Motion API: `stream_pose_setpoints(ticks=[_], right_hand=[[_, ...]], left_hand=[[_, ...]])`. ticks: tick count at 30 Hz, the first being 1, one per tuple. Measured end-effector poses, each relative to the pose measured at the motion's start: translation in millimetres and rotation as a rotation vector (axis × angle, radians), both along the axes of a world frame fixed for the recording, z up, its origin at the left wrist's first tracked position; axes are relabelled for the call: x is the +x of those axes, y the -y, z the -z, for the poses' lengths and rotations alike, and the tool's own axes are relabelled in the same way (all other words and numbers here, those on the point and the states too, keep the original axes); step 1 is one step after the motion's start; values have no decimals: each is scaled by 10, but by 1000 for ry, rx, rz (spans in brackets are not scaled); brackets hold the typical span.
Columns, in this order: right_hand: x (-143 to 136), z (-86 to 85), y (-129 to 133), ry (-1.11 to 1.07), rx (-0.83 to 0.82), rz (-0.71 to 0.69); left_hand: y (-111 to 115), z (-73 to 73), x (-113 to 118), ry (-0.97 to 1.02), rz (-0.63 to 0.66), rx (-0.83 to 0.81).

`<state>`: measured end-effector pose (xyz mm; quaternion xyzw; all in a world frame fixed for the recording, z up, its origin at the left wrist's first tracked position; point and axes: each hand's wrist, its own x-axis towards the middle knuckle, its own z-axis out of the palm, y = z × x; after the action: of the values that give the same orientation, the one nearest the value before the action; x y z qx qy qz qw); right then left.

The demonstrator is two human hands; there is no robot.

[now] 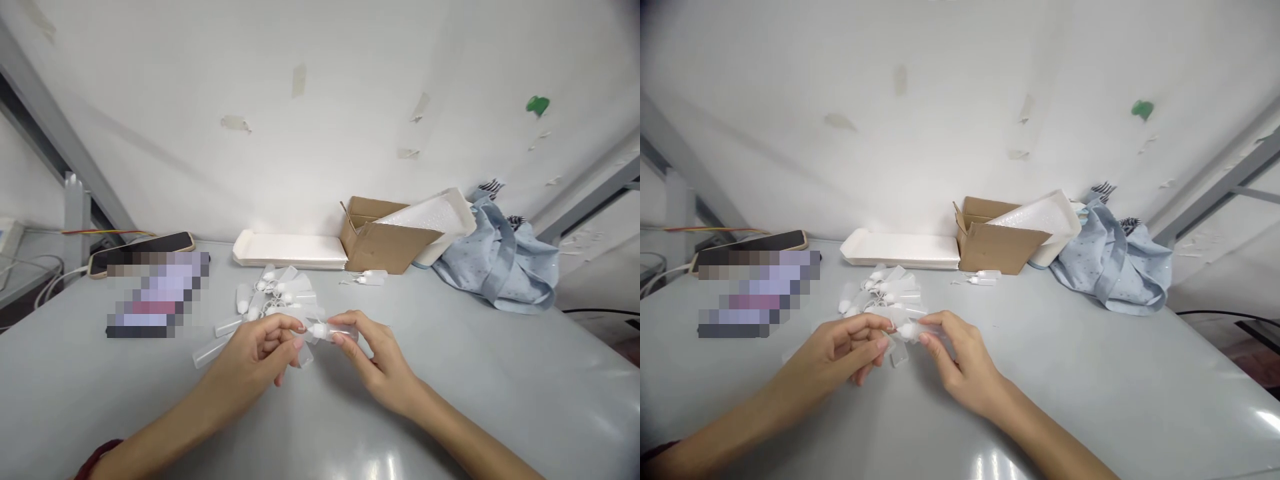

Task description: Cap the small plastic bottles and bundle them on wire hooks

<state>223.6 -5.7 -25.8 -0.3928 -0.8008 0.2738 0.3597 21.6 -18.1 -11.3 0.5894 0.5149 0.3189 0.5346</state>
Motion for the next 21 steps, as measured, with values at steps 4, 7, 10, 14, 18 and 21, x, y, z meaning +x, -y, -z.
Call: stream_pose_setpoints(ticks=[4, 7, 10, 14, 18, 21], right_hand=[[-3, 4, -4, 3, -19, -20], [-15, 29, 8, 3, -28, -30], [-34, 69, 34, 8, -54, -38], [-53, 95, 63, -13, -60, -42], [-58, 96, 62, -20, -41, -47], [-46, 91, 42, -12, -26, -53]], left_hand=[[-9, -12, 2, -28, 4, 38], [-3, 4, 4, -39, 16, 58], [18, 35, 5, -37, 17, 55], [40, 73, 13, 1, 5, 57], [40, 92, 23, 11, 2, 49], [29, 78, 16, 11, 1, 40]])
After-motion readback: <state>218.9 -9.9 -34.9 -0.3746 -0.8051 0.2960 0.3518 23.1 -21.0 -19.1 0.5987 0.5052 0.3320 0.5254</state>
